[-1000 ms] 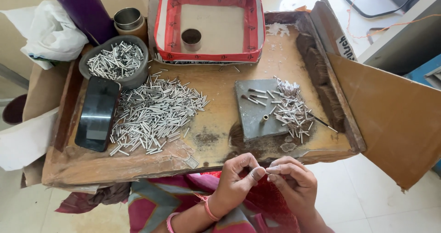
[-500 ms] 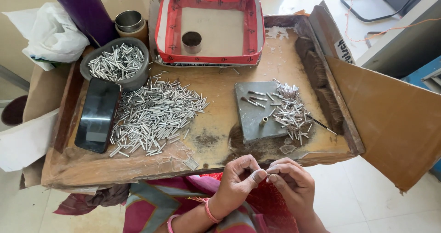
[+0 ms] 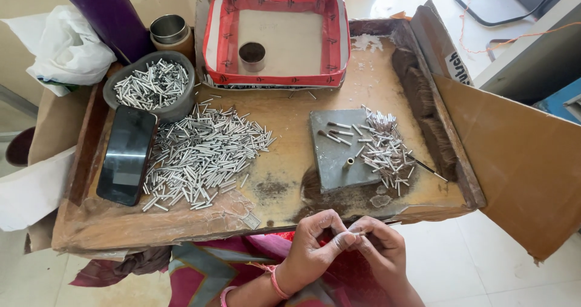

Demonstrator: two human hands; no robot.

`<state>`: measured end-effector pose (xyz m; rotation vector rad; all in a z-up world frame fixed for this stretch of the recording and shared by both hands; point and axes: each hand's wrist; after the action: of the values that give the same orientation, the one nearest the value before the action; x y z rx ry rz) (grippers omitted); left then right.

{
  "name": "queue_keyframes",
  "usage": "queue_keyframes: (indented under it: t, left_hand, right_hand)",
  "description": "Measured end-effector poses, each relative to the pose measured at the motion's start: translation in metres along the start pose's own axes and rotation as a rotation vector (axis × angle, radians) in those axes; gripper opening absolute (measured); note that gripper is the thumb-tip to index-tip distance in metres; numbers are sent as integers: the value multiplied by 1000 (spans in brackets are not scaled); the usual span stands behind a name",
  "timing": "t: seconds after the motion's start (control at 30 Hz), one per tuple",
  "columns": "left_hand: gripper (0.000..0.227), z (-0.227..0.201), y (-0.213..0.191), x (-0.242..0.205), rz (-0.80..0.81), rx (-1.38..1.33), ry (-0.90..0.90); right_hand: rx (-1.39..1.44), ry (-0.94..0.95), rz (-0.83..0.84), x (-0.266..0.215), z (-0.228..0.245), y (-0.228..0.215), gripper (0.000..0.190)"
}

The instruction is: The person sits at a low workbench covered with piles of small metal pins and picks up pins one at a time, working each pin into a hole in a metal plate mounted on the bench. They occasionally reach into a bowl of pins and continue inserting pins into the plate throughout the episode.

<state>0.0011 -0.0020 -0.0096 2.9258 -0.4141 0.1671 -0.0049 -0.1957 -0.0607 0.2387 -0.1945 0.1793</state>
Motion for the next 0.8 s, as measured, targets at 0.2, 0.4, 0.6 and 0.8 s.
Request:
queue_keyframes:
  t: [0.2, 0.4, 0.6, 0.8]
  left_hand:
    - [17, -2, 1, 2, 12, 19, 37]
    - [18, 1, 2, 2, 1, 99, 100]
    - [19, 3, 2, 2, 2, 125, 134]
    - [18, 7, 2, 2, 6, 154, 170]
  right_hand:
    - [16, -38, 10, 0, -5, -3, 7]
    - [101, -23, 31, 1, -8, -5, 15]
    - [32, -70, 38, 3, -10, -7, 15]
    - [3, -102, 54, 6, -15, -11, 12]
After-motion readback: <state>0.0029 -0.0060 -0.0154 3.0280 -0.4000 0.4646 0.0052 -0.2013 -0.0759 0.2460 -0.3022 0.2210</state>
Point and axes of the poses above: each hand's wrist, its own x-axis towards the middle knuckle, its own y-axis out of the palm, z = x × y, and after that the axes turned 2 degrees about x, right-handed
